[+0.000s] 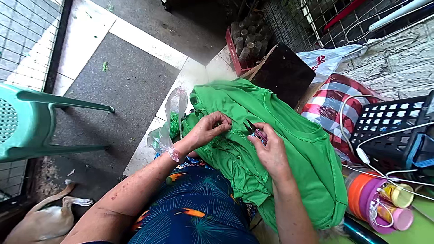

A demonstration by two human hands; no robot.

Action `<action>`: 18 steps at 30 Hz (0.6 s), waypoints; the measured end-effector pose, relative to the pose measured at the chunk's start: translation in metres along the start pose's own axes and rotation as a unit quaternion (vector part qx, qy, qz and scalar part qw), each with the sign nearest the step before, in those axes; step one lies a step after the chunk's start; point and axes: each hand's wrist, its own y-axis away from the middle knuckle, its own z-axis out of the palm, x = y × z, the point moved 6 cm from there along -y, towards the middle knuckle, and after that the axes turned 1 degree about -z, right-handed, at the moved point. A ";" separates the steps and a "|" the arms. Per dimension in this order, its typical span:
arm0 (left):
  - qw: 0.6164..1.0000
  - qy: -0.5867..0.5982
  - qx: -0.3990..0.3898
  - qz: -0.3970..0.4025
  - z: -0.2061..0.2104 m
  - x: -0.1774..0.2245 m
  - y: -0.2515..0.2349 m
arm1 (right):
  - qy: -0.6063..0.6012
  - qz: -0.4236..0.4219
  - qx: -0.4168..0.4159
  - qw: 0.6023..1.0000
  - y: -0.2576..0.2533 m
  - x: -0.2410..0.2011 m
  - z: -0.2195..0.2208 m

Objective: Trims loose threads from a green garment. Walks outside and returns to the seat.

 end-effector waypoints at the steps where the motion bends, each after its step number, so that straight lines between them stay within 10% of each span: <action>1: 0.999 -0.014 0.000 0.030 0.002 -0.001 0.001 | 0.000 -0.010 0.002 1.000 0.000 0.000 0.000; 10: 0.952 -0.218 0.051 0.209 0.012 0.018 0.006 | 0.073 -0.167 0.030 0.983 0.005 -0.009 0.008; 18: 0.969 -0.186 0.007 0.165 0.004 0.011 0.005 | 0.195 -0.209 0.019 0.958 0.015 -0.020 0.010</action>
